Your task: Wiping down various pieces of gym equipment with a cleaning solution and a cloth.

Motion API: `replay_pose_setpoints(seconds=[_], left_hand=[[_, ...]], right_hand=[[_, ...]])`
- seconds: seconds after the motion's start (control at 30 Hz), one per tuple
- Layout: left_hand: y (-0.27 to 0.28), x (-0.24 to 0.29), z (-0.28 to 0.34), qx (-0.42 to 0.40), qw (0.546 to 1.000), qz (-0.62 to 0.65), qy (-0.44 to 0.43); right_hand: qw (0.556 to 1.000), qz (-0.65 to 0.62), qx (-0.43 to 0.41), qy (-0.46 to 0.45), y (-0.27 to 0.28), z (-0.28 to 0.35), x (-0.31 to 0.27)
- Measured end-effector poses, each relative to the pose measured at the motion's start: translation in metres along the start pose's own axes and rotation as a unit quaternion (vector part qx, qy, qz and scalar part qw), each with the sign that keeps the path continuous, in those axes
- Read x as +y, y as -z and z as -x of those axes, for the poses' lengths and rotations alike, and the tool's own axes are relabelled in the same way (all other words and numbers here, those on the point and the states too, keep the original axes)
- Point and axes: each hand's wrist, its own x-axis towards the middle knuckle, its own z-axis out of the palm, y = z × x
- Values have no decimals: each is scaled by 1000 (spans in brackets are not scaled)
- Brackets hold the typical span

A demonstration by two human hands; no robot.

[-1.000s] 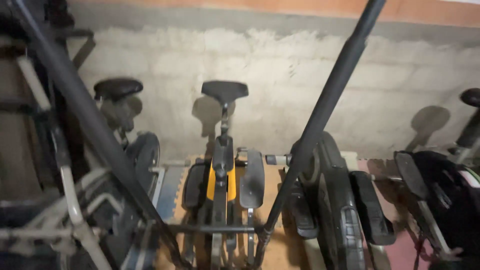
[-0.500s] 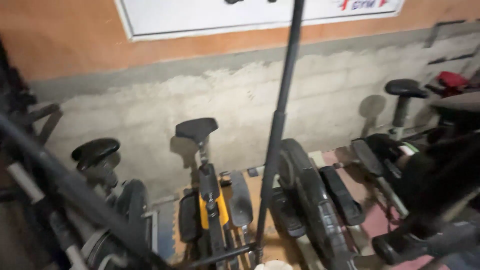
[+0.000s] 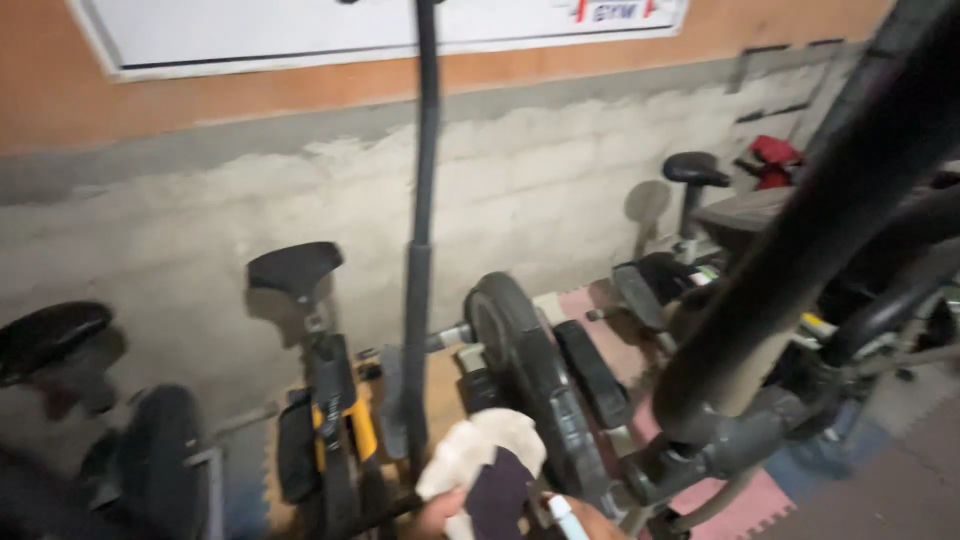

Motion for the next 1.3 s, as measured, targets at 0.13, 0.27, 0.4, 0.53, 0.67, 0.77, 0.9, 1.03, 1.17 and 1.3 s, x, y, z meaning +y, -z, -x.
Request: replay_pose_setpoints(seconds=[0.13,0.27,0.4,0.53,0.67,0.77,0.9,1.03,1.17,1.3], left_hand=[[-242,188,135,170,975,127,-71],[-318,252,153,-9,964,262,38],[-361,315,163,244,952,153,-106],[-370,401,186,262,939,200,-98],[-337,464,194,130,951,229,-163],[-294,491,185,-43,946,230,-223],[-262,523,164,-107,934,213,-268],[-251,543,149,-137,940,210,-230],[-249,555,139,-122,938,215,-241],[-235,551,118,-69,950,230,-201]], right_hand=[[947,44,284,-140,-20,8,-62],[791,518,171,277,-134,78,-147],[769,496,178,362,-147,70,-184],[767,473,349,256,-207,69,-213],[923,185,319,114,-232,41,-232],[931,185,268,166,-283,23,-255],[723,485,337,359,-358,-5,-283],[759,477,338,286,-405,-22,-303],[748,482,316,329,-413,-53,-317],[733,462,362,343,-403,-80,-314]])
